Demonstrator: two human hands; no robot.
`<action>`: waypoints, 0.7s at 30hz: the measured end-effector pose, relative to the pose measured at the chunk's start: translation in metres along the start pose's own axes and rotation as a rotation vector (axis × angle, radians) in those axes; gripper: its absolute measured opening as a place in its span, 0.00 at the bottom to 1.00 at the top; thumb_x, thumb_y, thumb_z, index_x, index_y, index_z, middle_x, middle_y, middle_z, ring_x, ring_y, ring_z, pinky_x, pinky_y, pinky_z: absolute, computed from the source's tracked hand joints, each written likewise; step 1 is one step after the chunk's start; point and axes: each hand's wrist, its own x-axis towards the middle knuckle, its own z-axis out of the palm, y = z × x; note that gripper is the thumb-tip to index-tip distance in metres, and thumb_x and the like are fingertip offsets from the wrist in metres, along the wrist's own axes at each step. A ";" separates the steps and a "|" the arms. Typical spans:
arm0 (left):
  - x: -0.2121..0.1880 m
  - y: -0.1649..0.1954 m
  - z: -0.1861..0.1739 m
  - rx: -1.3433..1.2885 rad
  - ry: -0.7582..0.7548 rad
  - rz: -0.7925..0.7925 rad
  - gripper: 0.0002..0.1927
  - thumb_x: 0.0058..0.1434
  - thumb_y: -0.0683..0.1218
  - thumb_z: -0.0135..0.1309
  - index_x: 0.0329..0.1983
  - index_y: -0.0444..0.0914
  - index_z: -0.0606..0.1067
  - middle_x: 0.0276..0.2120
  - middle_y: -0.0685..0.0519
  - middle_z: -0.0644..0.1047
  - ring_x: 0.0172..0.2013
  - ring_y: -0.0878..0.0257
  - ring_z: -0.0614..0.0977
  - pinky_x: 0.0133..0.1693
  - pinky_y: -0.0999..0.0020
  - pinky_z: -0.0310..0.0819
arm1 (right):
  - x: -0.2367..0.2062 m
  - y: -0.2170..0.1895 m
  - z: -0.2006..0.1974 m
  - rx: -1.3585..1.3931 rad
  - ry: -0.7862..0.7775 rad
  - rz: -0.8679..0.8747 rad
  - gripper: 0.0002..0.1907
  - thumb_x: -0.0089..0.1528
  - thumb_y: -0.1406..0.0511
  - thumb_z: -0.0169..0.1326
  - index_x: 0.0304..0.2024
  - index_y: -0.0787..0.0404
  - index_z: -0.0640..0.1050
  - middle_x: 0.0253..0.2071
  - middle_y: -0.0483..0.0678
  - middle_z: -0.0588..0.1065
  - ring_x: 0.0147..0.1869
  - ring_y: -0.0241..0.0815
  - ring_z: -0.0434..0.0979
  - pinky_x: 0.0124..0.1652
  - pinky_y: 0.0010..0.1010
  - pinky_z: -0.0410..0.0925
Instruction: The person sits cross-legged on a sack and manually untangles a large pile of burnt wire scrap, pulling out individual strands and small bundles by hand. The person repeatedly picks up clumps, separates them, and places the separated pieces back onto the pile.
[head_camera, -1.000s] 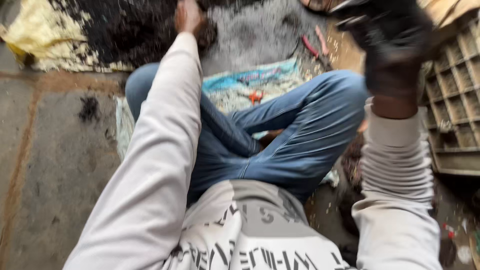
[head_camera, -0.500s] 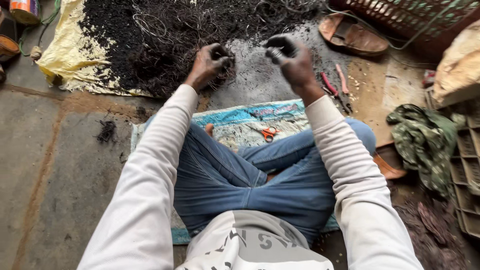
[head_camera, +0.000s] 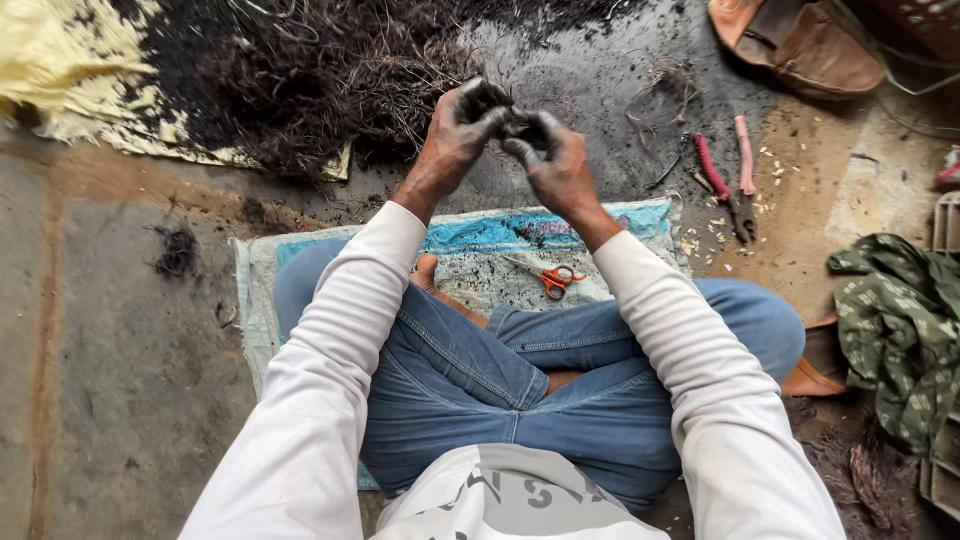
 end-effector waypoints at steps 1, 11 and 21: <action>0.005 0.000 -0.001 -0.017 -0.017 0.037 0.08 0.67 0.45 0.62 0.44 0.37 0.78 0.38 0.55 0.81 0.39 0.67 0.80 0.46 0.71 0.79 | 0.006 0.004 -0.002 -0.007 0.002 0.007 0.13 0.66 0.68 0.59 0.53 0.63 0.79 0.45 0.50 0.84 0.47 0.38 0.86 0.50 0.33 0.78; 0.044 -0.024 -0.024 -0.016 -0.072 -0.007 0.09 0.64 0.40 0.64 0.47 0.34 0.82 0.40 0.53 0.85 0.41 0.67 0.84 0.48 0.71 0.82 | 0.045 0.024 -0.007 -0.046 -0.055 0.095 0.03 0.66 0.70 0.60 0.42 0.65 0.82 0.34 0.49 0.83 0.37 0.36 0.84 0.39 0.29 0.75; 0.049 -0.056 -0.018 -0.342 0.241 -0.197 0.09 0.59 0.42 0.68 0.39 0.38 0.78 0.31 0.55 0.80 0.31 0.69 0.79 0.30 0.71 0.72 | 0.055 0.031 0.004 0.177 -0.058 0.178 0.03 0.67 0.71 0.59 0.39 0.68 0.79 0.35 0.50 0.81 0.39 0.35 0.82 0.42 0.25 0.75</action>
